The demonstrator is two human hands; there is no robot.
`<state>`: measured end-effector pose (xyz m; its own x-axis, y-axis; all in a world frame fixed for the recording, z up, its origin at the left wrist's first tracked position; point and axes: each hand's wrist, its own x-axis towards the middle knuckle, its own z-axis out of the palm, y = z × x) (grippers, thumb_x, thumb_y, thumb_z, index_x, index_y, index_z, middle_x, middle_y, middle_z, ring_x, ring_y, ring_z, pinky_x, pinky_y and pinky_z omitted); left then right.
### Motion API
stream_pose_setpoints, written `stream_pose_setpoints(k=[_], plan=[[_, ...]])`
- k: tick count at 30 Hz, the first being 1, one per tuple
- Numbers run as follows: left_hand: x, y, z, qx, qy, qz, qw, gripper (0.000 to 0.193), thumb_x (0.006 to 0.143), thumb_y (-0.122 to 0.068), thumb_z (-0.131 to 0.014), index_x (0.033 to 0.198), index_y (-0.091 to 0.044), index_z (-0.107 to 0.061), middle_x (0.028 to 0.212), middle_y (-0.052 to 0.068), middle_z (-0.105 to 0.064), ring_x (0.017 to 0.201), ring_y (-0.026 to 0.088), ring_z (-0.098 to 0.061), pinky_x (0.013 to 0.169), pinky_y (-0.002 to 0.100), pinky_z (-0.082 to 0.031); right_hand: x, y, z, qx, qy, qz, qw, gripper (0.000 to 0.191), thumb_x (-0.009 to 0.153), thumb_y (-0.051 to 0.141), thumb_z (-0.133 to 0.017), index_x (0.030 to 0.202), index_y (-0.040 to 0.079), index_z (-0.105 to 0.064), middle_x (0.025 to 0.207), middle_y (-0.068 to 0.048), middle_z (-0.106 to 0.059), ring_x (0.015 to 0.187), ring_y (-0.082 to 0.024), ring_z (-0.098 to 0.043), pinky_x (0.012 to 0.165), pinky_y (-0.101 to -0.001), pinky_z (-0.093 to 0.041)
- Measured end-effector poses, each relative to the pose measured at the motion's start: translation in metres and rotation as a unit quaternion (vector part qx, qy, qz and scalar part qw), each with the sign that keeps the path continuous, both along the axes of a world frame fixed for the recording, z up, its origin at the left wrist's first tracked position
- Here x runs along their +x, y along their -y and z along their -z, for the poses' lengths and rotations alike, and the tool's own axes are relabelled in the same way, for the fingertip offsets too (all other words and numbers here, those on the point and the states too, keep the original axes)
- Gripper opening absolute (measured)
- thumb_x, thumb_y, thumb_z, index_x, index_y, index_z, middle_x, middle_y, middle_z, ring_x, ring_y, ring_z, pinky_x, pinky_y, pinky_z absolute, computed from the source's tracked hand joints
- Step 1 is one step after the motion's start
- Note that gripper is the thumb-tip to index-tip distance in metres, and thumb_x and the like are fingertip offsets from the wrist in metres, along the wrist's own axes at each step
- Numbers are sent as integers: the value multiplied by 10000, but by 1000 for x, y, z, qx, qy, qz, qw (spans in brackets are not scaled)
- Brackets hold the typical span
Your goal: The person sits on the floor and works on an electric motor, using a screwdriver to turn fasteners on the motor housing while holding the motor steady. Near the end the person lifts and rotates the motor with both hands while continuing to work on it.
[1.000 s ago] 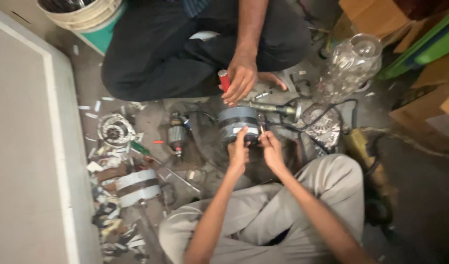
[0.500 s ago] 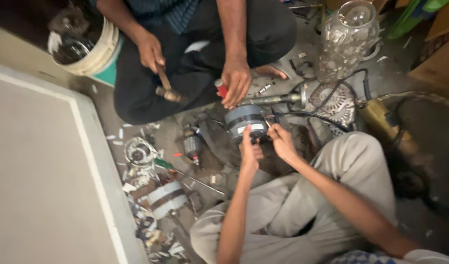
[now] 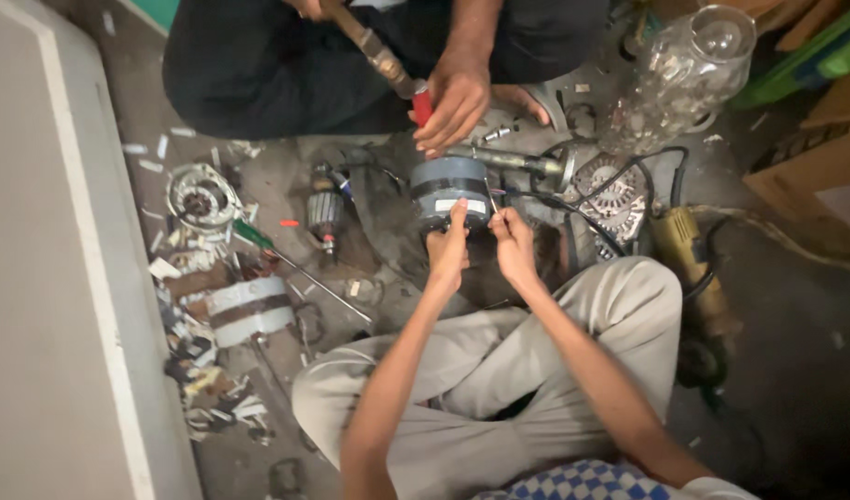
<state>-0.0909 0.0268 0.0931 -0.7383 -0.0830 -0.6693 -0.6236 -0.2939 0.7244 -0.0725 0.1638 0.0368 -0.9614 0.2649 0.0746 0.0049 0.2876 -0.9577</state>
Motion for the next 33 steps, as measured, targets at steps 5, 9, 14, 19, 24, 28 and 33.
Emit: stream_pose_setpoints(k=[5, 9, 14, 19, 24, 28, 33], plan=[[2, -4, 0, 0, -33, -29, 999, 530, 813, -577, -767, 722, -83, -599, 509, -69, -439, 356, 67, -369, 328, 269, -251, 0, -4, 7, -68, 3, -21, 997, 245, 1093, 196, -542, 907, 38, -564, 815, -12, -585, 800, -103, -555, 763, -272, -479], [1, -6, -1, -17, -46, -36, 998, 504, 811, -564, -767, 796, -73, -655, 551, -71, -478, 382, 62, -415, 330, 278, -291, 0, -6, 10, -97, 12, -22, 995, 226, 1082, 192, -535, 911, 49, -571, 865, -3, -602, 831, -101, -572, 798, -275, -503], [1, -6, -2, -17, -26, -20, 999, 481, 821, -568, -747, 810, -98, -643, 536, -51, -432, 366, 69, -386, 320, 279, -275, 1, -7, 9, -100, 20, -22, 994, 238, 1082, 205, -532, 909, 47, -576, 875, 2, -613, 844, -96, -592, 814, -275, -530], [-3, -3, 2, -96, -126, -11, 987, 501, 856, -503, -774, 946, -12, -739, 771, 17, -677, 670, 100, -616, 594, 300, -478, 0, -6, 7, -117, 17, -19, 993, 249, 1088, 206, -536, 921, 30, -593, 885, -9, -610, 833, -102, -588, 788, -287, -542], [-5, 3, 5, -90, -146, -10, 985, 522, 848, -445, -770, 1067, 29, -762, 984, 101, -783, 883, 144, -702, 789, 334, -552, -1, -4, 4, -105, 21, -28, 994, 255, 1086, 203, -530, 920, 25, -607, 893, -16, -629, 823, -105, -606, 764, -289, -558], [-3, 1, 6, -85, -162, -25, 983, 510, 846, -441, -777, 1051, 26, -766, 989, 89, -785, 899, 133, -709, 800, 321, -554, 0, -4, 5, -100, 17, -32, 994, 243, 1080, 194, -535, 922, 23, -605, 889, -24, -639, 819, -110, -617, 763, -290, -558], [-3, 2, 6, -107, -145, -15, 984, 533, 841, -469, -786, 1036, 27, -765, 957, 75, -777, 867, 125, -708, 786, 314, -552, 0, -5, 7, -108, 9, -29, 994, 231, 1078, 182, -541, 925, 21, -602, 890, -24, -629, 833, -108, -609, 766, -289, -566]])
